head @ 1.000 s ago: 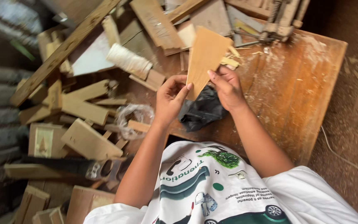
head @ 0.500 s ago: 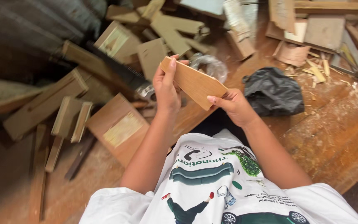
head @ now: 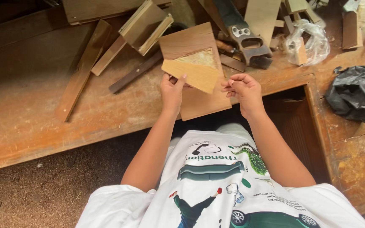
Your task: The person uses a hand saw to cut small wooden pieces on a workbench. They hold the wood with one hand and saw with the other, then inspect the cut pieces and handle a hammer and additional wood scraps.
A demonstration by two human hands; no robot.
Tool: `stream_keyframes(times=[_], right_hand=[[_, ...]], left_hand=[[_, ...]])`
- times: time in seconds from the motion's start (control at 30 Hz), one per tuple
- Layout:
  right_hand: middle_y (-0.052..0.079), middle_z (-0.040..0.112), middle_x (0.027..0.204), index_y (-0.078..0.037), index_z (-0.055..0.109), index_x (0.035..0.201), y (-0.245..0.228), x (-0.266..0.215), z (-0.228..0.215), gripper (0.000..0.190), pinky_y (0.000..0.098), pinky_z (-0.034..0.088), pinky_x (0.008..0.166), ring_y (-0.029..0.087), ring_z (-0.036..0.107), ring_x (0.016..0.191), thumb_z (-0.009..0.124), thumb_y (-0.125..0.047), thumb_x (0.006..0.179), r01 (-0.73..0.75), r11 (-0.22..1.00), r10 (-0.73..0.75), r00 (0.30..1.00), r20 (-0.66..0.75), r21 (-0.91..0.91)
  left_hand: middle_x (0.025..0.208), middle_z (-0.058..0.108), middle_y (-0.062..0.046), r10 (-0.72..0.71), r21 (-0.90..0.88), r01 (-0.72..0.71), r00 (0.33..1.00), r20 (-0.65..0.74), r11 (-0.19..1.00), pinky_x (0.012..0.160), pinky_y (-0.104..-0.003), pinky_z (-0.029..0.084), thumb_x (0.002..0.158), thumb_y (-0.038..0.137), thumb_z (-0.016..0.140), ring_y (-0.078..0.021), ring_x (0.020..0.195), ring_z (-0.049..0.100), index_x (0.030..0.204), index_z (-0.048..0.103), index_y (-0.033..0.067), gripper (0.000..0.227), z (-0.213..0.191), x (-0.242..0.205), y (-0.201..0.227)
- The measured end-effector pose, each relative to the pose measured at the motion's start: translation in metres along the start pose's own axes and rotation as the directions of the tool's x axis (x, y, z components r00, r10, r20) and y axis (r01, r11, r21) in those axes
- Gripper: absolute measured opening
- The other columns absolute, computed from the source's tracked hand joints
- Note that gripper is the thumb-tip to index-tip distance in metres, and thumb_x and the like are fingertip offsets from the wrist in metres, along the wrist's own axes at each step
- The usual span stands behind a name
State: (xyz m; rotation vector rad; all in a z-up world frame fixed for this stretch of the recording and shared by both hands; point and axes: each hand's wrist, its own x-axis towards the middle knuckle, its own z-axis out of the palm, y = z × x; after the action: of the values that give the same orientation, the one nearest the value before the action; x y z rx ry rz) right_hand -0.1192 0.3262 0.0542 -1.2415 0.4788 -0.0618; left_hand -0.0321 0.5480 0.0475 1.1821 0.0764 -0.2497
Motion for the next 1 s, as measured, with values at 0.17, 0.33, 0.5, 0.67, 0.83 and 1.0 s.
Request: stream_keyframes(times=[0.17, 0.33, 0.5, 0.67, 0.83, 1.0], right_hand=[[0.015, 0.062, 0.116, -0.001, 0.059, 0.133, 0.008, -0.004, 0.049, 0.037, 0.0304, 0.053, 0.075, 0.018, 0.060, 0.099, 0.072, -0.014, 0.101, 0.109, 0.915, -0.136, 0.990, -0.043, -0.388], [0.012, 0.050, 0.152, -0.007, 0.040, 0.157, -0.008, -0.027, 0.074, 0.064, 0.0335, 0.041, 0.115, 0.018, 0.049, 0.139, 0.068, -0.027, 0.103, 0.419, 0.895, -0.308, 0.827, 0.470, -0.152], [0.019, 0.039, 0.152, -0.006, 0.045, 0.152, -0.020, -0.031, 0.102, 0.073, 0.0406, 0.040, 0.116, 0.028, 0.042, 0.141, 0.080, -0.022, 0.090, 0.694, 0.638, -0.443, 0.684, 0.579, -0.332], [0.014, 0.046, 0.136, -0.016, 0.064, 0.137, 0.002, -0.036, 0.130, 0.055, 0.0339, 0.055, 0.096, 0.026, 0.056, 0.124, 0.083, -0.031, 0.087, 0.582, 0.593, -0.505, 0.807, 0.306, -0.557], [0.018, 0.048, 0.140, -0.012, 0.064, 0.140, 0.028, -0.019, 0.133, 0.051, 0.0495, 0.042, 0.108, 0.036, 0.045, 0.130, 0.078, -0.034, 0.096, 0.485, 0.266, -0.652, 0.727, 0.215, -0.833], [0.022, 0.043, 0.148, -0.010, 0.061, 0.141, 0.046, 0.005, 0.109, 0.055, 0.0558, 0.035, 0.111, 0.044, 0.036, 0.139, 0.073, -0.030, 0.090, 0.518, 0.197, -0.490, 0.787, 0.375, -0.832]], left_hand=[[0.102, 0.072, -0.011, -0.025, -0.225, 0.036, 0.998, 0.052, 0.974, 0.071, -0.032, 0.063, 0.095, 0.010, 0.066, -0.0172, 0.085, 0.073, 0.115, 0.059, 0.0012, 0.024, -0.034, -0.008, 0.003], [0.096, 0.068, -0.012, -0.242, -0.411, 0.365, 0.916, 0.320, 0.835, 0.070, -0.032, 0.058, 0.109, 0.026, 0.064, -0.0179, 0.082, 0.067, 0.113, 0.060, -0.0020, 0.029, -0.040, -0.003, -0.021], [0.091, 0.071, -0.007, -0.346, -0.169, 0.443, 0.844, 0.411, 0.881, 0.047, -0.030, 0.049, 0.101, 0.041, 0.049, -0.0156, 0.067, 0.065, 0.112, 0.064, 0.0068, 0.039, -0.028, 0.004, -0.035], [0.108, 0.072, -0.008, -0.316, -0.017, 0.333, 0.910, 0.267, 0.943, 0.065, -0.032, 0.059, 0.098, 0.032, 0.052, -0.0180, 0.080, 0.070, 0.123, 0.061, 0.0063, 0.038, -0.025, 0.022, -0.029], [0.108, 0.073, -0.009, -0.439, -0.355, 0.499, 0.866, 0.241, 0.790, 0.071, -0.036, 0.063, 0.094, 0.053, 0.038, -0.0180, 0.091, 0.074, 0.115, 0.064, 0.0075, 0.057, -0.033, 0.048, -0.029], [0.101, 0.071, -0.015, -0.039, 0.574, 0.007, 0.998, 0.044, 0.819, 0.073, -0.041, 0.053, 0.101, 0.034, 0.063, -0.0271, 0.085, 0.069, 0.114, 0.067, 0.0010, 0.036, -0.040, 0.060, -0.029]])
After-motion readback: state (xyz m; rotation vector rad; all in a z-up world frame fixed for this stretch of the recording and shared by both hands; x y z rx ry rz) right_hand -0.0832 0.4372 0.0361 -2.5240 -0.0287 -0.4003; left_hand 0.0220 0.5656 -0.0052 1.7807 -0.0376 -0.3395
